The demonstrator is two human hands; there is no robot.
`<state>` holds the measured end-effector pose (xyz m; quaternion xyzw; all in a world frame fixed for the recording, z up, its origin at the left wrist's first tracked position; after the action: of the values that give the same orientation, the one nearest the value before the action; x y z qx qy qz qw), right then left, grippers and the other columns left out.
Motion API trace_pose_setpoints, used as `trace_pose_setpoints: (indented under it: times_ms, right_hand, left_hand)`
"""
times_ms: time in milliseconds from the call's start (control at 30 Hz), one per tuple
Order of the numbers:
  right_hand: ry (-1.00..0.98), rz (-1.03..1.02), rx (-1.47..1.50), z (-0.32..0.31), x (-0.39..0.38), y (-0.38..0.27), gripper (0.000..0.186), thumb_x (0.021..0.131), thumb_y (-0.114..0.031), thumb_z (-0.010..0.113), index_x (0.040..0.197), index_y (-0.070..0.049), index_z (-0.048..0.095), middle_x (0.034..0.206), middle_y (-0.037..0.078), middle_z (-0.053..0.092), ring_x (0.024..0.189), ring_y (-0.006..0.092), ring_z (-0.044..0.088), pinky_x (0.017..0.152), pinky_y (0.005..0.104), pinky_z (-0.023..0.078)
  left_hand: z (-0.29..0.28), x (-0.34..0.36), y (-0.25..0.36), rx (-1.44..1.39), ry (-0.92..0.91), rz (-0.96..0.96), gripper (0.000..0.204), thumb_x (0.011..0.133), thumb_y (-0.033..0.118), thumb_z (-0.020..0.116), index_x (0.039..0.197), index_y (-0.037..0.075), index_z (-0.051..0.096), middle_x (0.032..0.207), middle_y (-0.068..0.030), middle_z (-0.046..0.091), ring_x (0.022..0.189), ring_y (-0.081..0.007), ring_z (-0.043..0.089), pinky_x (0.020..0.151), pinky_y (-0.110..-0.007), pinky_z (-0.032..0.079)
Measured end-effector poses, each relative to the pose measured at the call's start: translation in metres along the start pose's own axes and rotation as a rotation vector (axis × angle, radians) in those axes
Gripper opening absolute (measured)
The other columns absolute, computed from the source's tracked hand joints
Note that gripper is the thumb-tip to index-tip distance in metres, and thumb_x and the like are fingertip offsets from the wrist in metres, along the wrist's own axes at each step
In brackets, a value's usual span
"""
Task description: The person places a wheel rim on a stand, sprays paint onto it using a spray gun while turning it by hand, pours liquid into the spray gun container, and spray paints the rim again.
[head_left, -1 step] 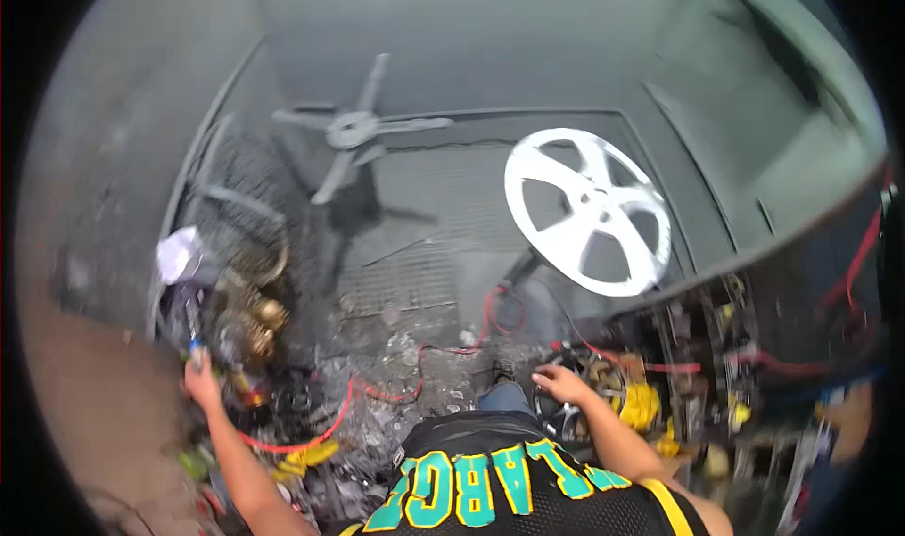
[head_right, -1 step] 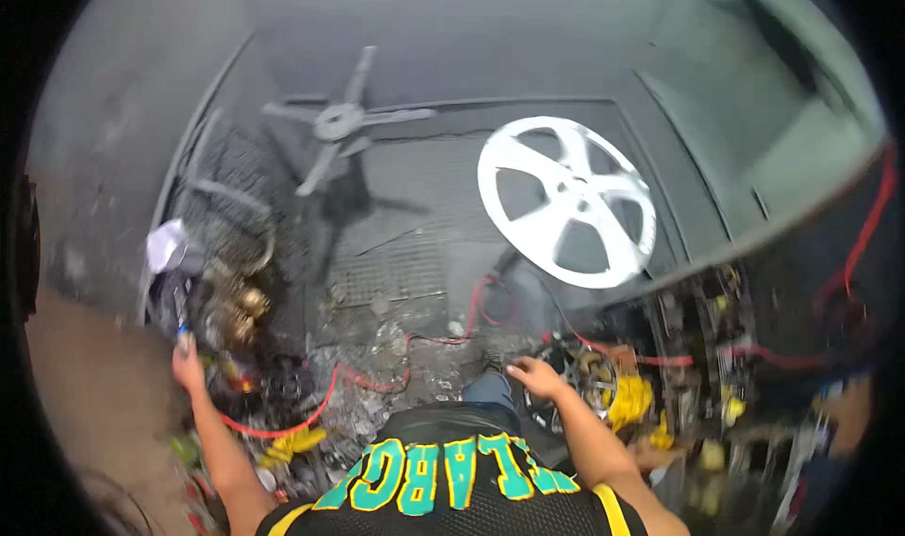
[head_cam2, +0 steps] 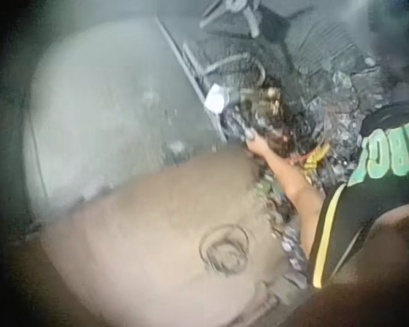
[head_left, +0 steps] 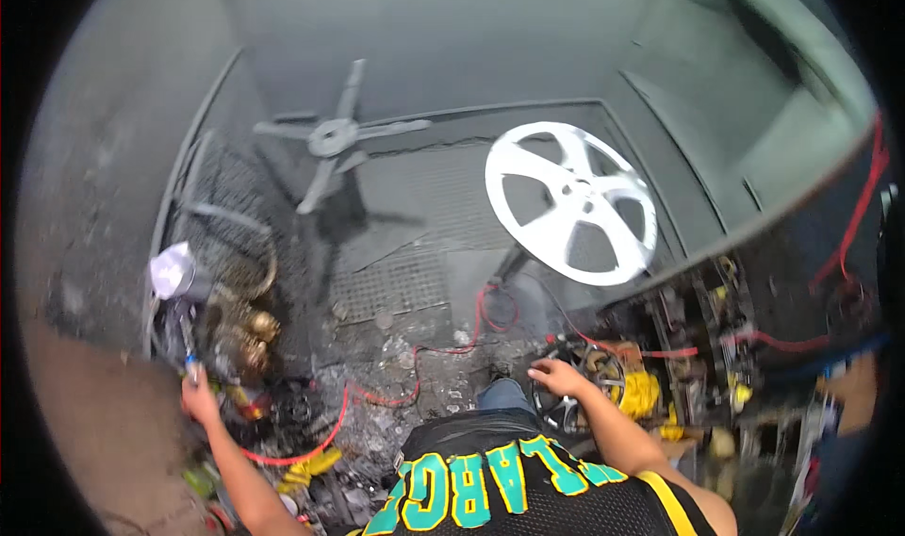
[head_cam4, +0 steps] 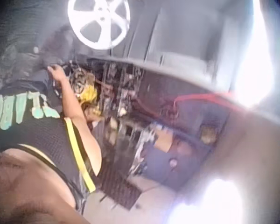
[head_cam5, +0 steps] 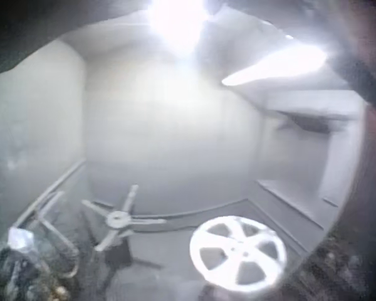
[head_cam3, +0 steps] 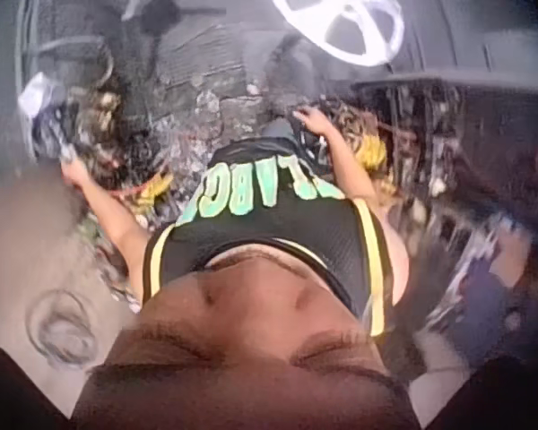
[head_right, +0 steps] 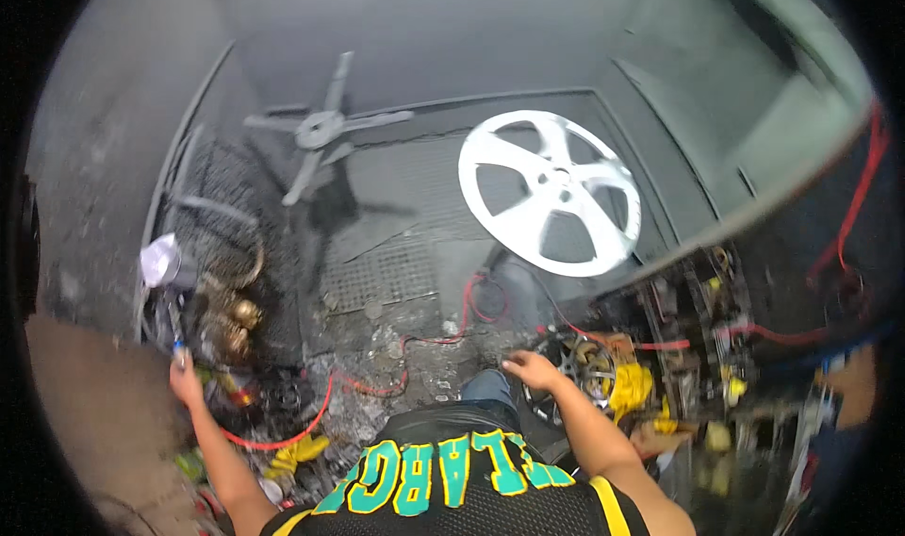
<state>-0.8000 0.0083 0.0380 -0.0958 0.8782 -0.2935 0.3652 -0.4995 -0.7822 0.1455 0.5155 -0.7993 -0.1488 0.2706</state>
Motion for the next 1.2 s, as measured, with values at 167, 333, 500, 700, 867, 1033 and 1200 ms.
trace_pose_setpoints:
  times_ms: [167,333,500,700,867,1033,1200]
  right_hand:
    - [0.142,-0.114,-0.013,-0.020,-0.002,-0.017,0.060,0.089,-0.052,0.063,0.119,-0.001,0.065,0.111,0.023,0.069,0.104,0.0374,0.067,0.090,0.0430,0.052]
    - [0.030,-0.369,-0.048,0.002,0.036,-0.122,0.058,0.089,-0.050,0.063,0.119,0.000,0.063,0.110,0.023,0.069,0.105,0.0385,0.066,0.090,0.0452,0.052]
    - [-0.098,-0.594,-0.089,0.043,0.039,-0.212,0.059,0.090,-0.050,0.063,0.121,0.001,0.063,0.114,0.024,0.068,0.107,0.0387,0.065,0.093,0.0454,0.051]
    - [-0.180,-0.817,-0.092,0.092,0.018,-0.279,0.067,0.085,-0.051,0.067,0.123,0.004,0.060,0.117,0.027,0.065,0.112,0.0406,0.062,0.096,0.0464,0.049]
    - [0.011,-0.719,0.144,0.088,0.015,-0.283,0.064,0.077,-0.045,0.076,0.114,0.004,0.061,0.106,0.032,0.065,0.107,0.0444,0.062,0.094,0.0477,0.049]
    - [0.049,-0.673,0.374,0.075,-0.008,-0.276,0.059,0.080,-0.030,0.072,0.123,0.004,0.051,0.116,0.030,0.063,0.111,0.0452,0.060,0.095,0.0479,0.048]
    - [0.029,-0.778,0.296,0.066,-0.016,-0.272,0.063,0.080,-0.011,0.062,0.137,0.007,0.044,0.127,0.033,0.057,0.123,0.0436,0.054,0.101,0.0436,0.045]
  left_hand:
    - [0.009,-0.007,0.050,-0.011,-0.053,0.033,0.050,0.086,0.049,0.068,0.103,0.002,0.069,0.094,-0.0193,0.071,0.088,-0.0393,0.065,0.079,-0.046,0.048]
    - [0.015,-0.054,0.045,-0.276,-0.116,0.037,0.044,0.092,0.034,0.068,0.101,-0.009,0.064,0.087,-0.0200,0.067,0.078,-0.0285,0.059,0.076,-0.040,0.046]
    - [0.029,-0.171,0.105,-0.434,-0.246,-0.064,0.029,0.094,0.026,0.068,0.087,-0.002,0.061,0.080,-0.0065,0.060,0.073,-0.0185,0.051,0.070,-0.034,0.043]
    - [0.061,-0.350,0.169,-0.804,-0.306,-0.382,0.017,0.096,0.017,0.065,0.097,0.011,0.049,0.074,0.0024,0.049,0.057,-0.0072,0.043,0.048,-0.024,0.035]
    - [0.074,-0.461,0.250,-0.990,-0.359,-0.456,0.017,0.099,0.015,0.058,0.106,0.012,0.043,0.077,0.0017,0.048,0.059,-0.0072,0.045,0.051,-0.022,0.038]
    - [0.070,-0.521,0.296,-0.983,-0.385,-0.369,0.026,0.099,0.002,0.048,0.122,0.005,0.037,0.104,-0.0067,0.051,0.088,-0.0140,0.049,0.077,-0.030,0.042]
    - [0.080,-0.567,0.316,-1.104,-0.687,-0.186,0.047,0.098,0.001,0.044,0.140,0.000,0.024,0.141,-0.0183,0.037,0.135,-0.0243,0.036,0.114,-0.036,0.026]
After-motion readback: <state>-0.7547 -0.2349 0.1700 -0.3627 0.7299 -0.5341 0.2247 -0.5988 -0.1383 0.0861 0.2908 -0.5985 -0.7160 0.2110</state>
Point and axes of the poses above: each hand's wrist, its own x-axis towards the middle knuckle, its own z-axis out of the palm, y = z × x, the point moved 7 cm from there along x, towards the middle knuckle
